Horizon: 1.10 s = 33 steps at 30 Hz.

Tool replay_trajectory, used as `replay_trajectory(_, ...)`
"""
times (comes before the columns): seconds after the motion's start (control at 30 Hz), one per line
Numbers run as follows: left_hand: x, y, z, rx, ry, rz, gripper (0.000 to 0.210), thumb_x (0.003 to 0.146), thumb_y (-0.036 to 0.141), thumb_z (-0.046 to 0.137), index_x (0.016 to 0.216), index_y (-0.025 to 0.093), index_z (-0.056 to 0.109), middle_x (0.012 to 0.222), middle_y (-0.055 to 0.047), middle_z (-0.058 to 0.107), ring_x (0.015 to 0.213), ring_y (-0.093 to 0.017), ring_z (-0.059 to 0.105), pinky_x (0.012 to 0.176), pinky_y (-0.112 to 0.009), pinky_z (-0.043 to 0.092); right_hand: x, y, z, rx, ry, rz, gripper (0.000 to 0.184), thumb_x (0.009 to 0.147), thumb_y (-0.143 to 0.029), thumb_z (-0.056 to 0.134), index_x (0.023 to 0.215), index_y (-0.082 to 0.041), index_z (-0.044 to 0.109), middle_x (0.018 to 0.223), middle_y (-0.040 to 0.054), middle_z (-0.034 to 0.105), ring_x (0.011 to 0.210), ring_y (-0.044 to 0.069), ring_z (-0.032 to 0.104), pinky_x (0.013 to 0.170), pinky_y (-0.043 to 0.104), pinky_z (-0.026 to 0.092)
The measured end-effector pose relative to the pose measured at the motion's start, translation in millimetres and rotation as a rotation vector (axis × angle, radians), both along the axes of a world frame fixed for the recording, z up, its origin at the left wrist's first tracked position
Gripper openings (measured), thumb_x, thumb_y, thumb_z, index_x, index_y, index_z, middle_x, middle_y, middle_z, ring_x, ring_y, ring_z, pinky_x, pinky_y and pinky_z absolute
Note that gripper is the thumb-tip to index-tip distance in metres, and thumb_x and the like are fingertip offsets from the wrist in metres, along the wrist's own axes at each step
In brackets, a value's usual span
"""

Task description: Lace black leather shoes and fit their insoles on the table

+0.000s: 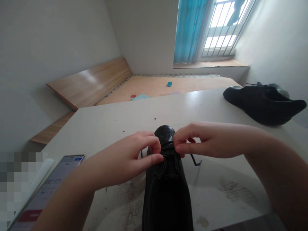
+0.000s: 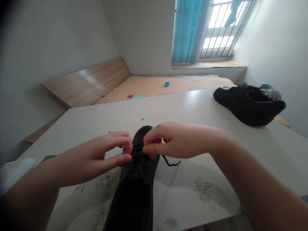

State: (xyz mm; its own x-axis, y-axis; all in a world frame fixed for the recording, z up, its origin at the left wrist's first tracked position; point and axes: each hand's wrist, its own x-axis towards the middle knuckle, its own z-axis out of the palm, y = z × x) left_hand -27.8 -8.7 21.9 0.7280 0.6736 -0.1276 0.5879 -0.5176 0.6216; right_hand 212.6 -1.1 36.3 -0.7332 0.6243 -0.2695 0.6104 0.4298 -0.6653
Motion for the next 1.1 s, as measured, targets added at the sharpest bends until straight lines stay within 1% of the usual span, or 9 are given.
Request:
replay_trajectory(0.1,-0.8,0.7,2.8,-0.029,-0.014,-0.055,0.033,0.098,0.035,0.042,0.075,0.020,0.060,0.090,0.001,0.060,0.084,-0.014,0.056,0.076,-0.024,0.042,0.8,3.4,1.0,-0.054,0.047,0.032,0.032,0.095,-0.040,0.047,0.077,-0.018,0.060,0.072,-0.0015,0.058,0.067,0.011,0.052,0.062,0.025,0.041)
replay_trajectory(0.2,-3.5,0.9,7.5,-0.062,-0.028,-0.101,0.034,0.096,0.031,0.045,0.069,0.019,0.061,0.088,0.000,0.062,0.082,-0.015,0.057,0.075,-0.024,0.042,2.3,6.9,1.8,-0.136,0.060,0.100,0.029,0.094,-0.032,0.049,0.072,-0.016,0.057,0.070,-0.0014,0.056,0.065,0.010,0.050,0.061,0.023,0.042)
replay_trajectory(0.37,-9.4,4.2,9.8,-0.127,-0.024,-0.083,0.034,0.094,0.034,0.049,0.067,0.018,0.063,0.080,0.000,0.060,0.075,-0.014,0.055,0.069,-0.024,0.042,6.3,11.9,-0.7,-0.235,0.003,0.123,0.029,0.095,-0.032,0.050,0.074,-0.015,0.061,0.068,-0.0010,0.057,0.063,0.009,0.050,0.059,0.022,0.041)
replay_trajectory(0.47,-9.5,7.7,9.1,-0.217,-0.069,-0.051,0.036,0.095,0.040,0.048,0.070,0.018,0.061,0.076,0.001,0.057,0.071,-0.013,0.053,0.066,-0.024,0.041,12.2,16.0,-2.4,-0.283,0.050,0.149,0.029,0.096,-0.033,0.050,0.086,-0.012,0.068,0.076,0.0025,0.062,0.067,0.010,0.053,0.062,0.021,0.043)
replay_trajectory(0.53,-7.6,9.1,8.1,-0.284,-0.182,-0.030,0.035,0.096,0.041,0.048,0.073,0.018,0.061,0.076,0.002,0.057,0.072,-0.013,0.052,0.069,-0.024,0.042,16.5,19.0,-3.3,-0.324,0.156,0.186,0.028,0.096,-0.031,0.053,0.093,-0.009,0.070,0.083,0.0055,0.064,0.075,0.011,0.057,0.069,0.023,0.046)
replay_trajectory(0.7,-1.2,7.9,0.3,-0.467,-0.452,0.049,0.029,0.096,0.041,0.053,0.085,0.021,0.073,0.093,0.001,0.068,0.091,-0.014,0.057,0.085,-0.024,0.042,19.2,24.1,-6.8,-0.389,0.477,0.194,0.018,0.091,-0.023,0.062,0.087,-0.008,0.072,0.097,0.0072,0.063,0.093,0.012,0.060,0.084,0.025,0.047)
replay_trajectory(0.87,-0.2,7.0,-6.7,-0.612,-0.493,0.158,0.023,0.090,0.042,0.063,0.090,0.025,0.078,0.091,0.002,0.073,0.085,-0.012,0.057,0.078,-0.023,0.043,16.1,26.9,-12.7,-0.491,0.546,0.229,0.017,0.092,-0.022,0.063,0.096,-0.011,0.075,0.103,0.0091,0.066,0.103,0.016,0.061,0.094,0.031,0.047)
replay_trajectory(0.97,-1.7,7.0,-5.2,-0.625,-0.482,0.201,0.022,0.086,0.044,0.067,0.088,0.025,0.079,0.083,0.002,0.073,0.081,-0.012,0.057,0.077,-0.023,0.042,14.8,27.8,-15.6,-0.548,0.604,0.259,0.017,0.092,-0.022,0.063,0.098,-0.012,0.076,0.107,0.0091,0.066,0.105,0.017,0.061,0.096,0.033,0.047)
replay_trajectory(1.1,-0.5,5.7,-2.2,-0.615,-0.461,0.267,0.019,0.081,0.043,0.073,0.084,0.025,0.079,0.087,0.002,0.075,0.087,-0.014,0.060,0.082,-0.025,0.043,11.6,26.7,-16.7,-0.557,0.664,0.201,0.013,0.089,-0.021,0.066,0.094,-0.014,0.076,0.113,0.0078,0.063,0.108,0.017,0.061,0.096,0.032,0.047)
